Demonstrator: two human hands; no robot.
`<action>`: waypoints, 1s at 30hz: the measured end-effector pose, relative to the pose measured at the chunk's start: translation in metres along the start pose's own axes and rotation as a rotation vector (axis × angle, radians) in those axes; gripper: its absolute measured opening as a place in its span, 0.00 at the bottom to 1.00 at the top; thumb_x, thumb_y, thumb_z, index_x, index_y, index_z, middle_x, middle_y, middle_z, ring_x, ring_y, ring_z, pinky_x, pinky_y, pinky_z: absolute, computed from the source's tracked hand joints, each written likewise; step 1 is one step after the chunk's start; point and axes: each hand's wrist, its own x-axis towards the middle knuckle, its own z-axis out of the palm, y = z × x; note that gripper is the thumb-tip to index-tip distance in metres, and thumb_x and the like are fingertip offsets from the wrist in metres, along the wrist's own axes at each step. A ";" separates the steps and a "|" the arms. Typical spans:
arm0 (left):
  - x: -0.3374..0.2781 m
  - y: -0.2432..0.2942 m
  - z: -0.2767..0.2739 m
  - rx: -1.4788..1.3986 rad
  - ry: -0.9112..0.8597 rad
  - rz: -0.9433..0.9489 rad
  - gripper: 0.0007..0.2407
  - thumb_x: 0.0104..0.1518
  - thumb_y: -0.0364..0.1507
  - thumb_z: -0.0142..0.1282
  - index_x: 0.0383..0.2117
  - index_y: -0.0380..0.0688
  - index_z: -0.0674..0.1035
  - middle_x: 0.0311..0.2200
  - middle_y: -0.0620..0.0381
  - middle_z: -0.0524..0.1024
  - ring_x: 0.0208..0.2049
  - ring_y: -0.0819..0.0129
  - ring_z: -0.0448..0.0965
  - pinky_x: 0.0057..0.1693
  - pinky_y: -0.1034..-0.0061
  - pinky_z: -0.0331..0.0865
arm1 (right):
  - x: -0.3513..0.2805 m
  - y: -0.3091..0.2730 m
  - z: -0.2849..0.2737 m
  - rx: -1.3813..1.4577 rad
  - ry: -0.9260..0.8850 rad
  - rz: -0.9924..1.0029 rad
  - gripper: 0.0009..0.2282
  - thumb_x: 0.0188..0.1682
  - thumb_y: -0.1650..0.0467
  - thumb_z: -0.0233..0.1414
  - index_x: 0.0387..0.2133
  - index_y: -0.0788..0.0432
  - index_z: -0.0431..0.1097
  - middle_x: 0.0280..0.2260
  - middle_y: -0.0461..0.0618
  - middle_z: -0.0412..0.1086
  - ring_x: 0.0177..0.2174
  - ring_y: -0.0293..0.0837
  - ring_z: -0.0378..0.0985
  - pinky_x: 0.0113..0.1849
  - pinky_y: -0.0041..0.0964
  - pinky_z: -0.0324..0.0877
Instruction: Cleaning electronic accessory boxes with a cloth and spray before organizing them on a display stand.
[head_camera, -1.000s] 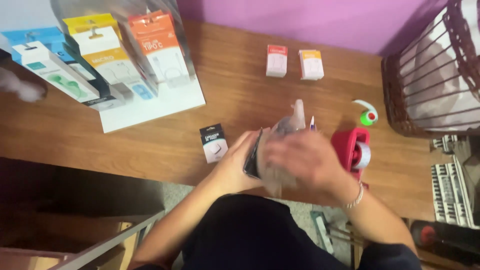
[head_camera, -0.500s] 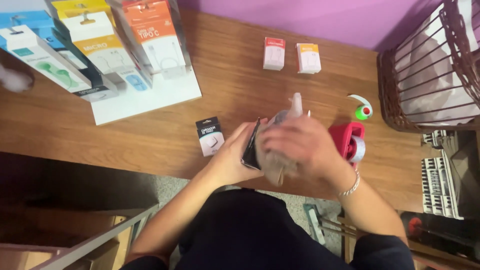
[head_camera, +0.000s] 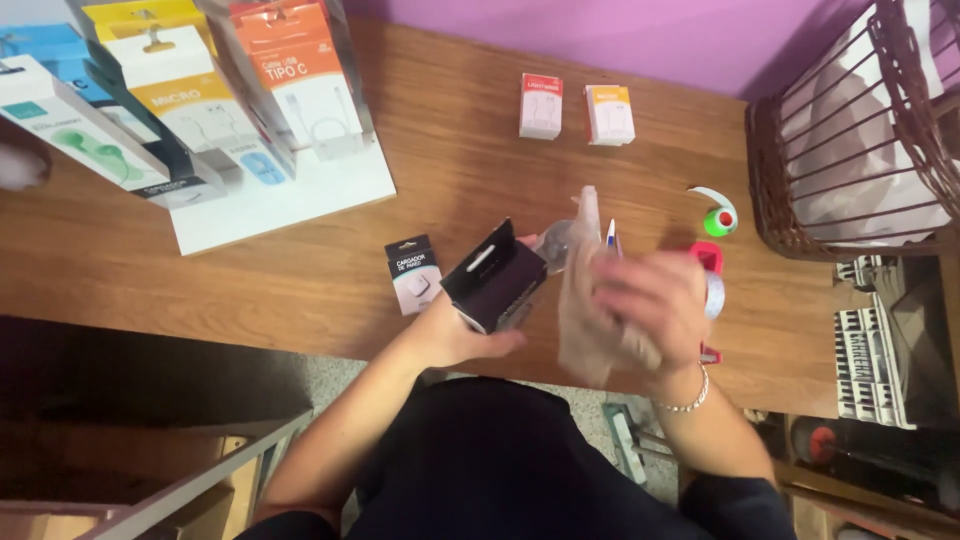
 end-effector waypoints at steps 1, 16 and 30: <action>0.003 0.006 0.001 -0.044 -0.024 -0.010 0.37 0.43 0.32 0.75 0.63 0.38 0.70 0.63 0.43 0.68 0.65 0.57 0.66 0.67 0.55 0.60 | 0.013 -0.003 0.010 -0.058 0.372 0.101 0.12 0.52 0.63 0.58 0.28 0.59 0.81 0.37 0.56 0.80 0.38 0.55 0.77 0.43 0.41 0.72; -0.021 -0.052 0.021 -0.251 0.132 -0.005 0.62 0.20 0.54 0.75 0.68 0.32 0.59 0.51 0.42 0.76 0.54 0.65 0.75 0.65 0.66 0.67 | -0.015 -0.035 0.101 0.269 0.661 0.070 0.10 0.45 0.61 0.65 0.24 0.54 0.82 0.34 0.55 0.80 0.38 0.54 0.72 0.42 0.38 0.73; -0.013 -0.018 -0.004 -0.158 -0.029 -0.395 0.32 0.45 0.32 0.74 0.57 0.34 0.73 0.52 0.41 0.77 0.55 0.57 0.75 0.63 0.53 0.68 | 0.008 0.014 0.032 0.219 0.427 0.204 0.20 0.45 0.56 0.61 0.34 0.64 0.78 0.40 0.61 0.78 0.41 0.60 0.76 0.47 0.49 0.71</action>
